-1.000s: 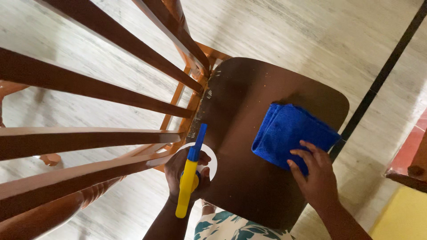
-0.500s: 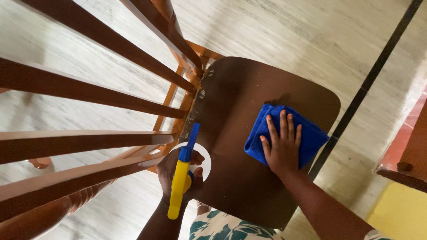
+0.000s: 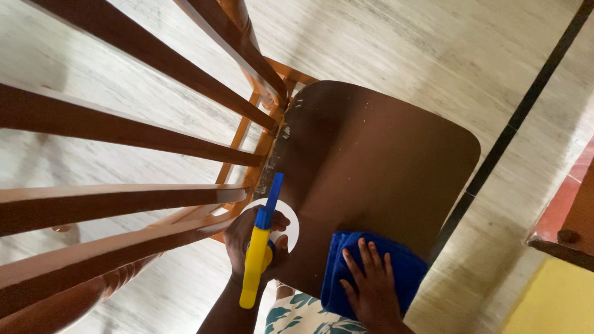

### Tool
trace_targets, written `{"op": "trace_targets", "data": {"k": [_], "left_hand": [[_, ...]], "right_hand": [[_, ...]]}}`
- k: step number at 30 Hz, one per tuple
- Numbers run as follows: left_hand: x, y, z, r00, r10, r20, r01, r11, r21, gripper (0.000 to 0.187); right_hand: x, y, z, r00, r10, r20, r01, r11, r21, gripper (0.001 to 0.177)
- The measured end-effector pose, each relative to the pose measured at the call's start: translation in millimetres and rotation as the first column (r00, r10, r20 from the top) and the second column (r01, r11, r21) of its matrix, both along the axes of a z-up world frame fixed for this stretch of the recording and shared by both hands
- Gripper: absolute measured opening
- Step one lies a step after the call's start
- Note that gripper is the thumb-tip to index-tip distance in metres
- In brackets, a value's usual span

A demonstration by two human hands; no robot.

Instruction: The person cleans wooden chairs in a dining area using a spray bottle and a blue cloth. They spray the seat and backrest of each chair and wipe them down, moving from one chair to the next around a round table.

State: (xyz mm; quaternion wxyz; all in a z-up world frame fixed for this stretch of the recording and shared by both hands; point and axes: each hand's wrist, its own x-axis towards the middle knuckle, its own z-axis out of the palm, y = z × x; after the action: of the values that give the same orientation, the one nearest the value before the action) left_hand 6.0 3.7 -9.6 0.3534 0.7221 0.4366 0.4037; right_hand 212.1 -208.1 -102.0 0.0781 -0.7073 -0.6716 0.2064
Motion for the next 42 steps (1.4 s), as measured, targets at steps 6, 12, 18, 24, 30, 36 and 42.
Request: {"op": "trace_targets", "data": {"k": [6,12,18,24,30,36,42], "left_hand": [[0.3,-0.5,2.7,1.000,0.012,0.002,-0.012,0.999,-0.053,0.033],[0.8,-1.4,4.2,0.999,0.030,-0.037,-0.033,0.996,-0.084,0.034],[-0.3,-3.8,5.8,0.999,0.021,-0.037,-0.025,0.993,-0.113,0.031],[-2.7,-2.7,5.1,0.999,0.014,-0.033,-0.018,0.992,-0.129,0.026],[-1.2,-1.0,0.5,1.000,-0.005,0.004,0.005,0.997,-0.072,0.028],[1.8,-2.8,-1.0,1.000,0.016,0.011,-0.015,0.999,-0.034,0.035],[1.3,-0.1,-3.1,1.000,0.019,-0.017,-0.019,1.000,0.021,0.035]], "right_hand": [[58.2,15.7,-17.1,0.984,-0.134,0.119,0.126,0.990,0.070,0.065],[130.3,96.5,-28.0,0.946,-0.251,0.207,0.208,0.956,0.207,0.065],[139.6,181.6,-31.0,0.892,-0.379,0.247,0.312,0.911,0.271,0.067],[104.3,206.8,-28.1,0.906,-0.362,0.220,0.304,0.917,0.258,0.065],[51.1,173.6,-25.7,0.968,-0.189,0.165,0.161,0.972,0.173,0.068],[27.6,135.2,-4.2,0.992,-0.121,0.047,0.111,0.978,0.176,0.073],[20.9,103.5,29.9,0.989,-0.064,-0.132,0.084,0.985,0.154,0.081]]}}
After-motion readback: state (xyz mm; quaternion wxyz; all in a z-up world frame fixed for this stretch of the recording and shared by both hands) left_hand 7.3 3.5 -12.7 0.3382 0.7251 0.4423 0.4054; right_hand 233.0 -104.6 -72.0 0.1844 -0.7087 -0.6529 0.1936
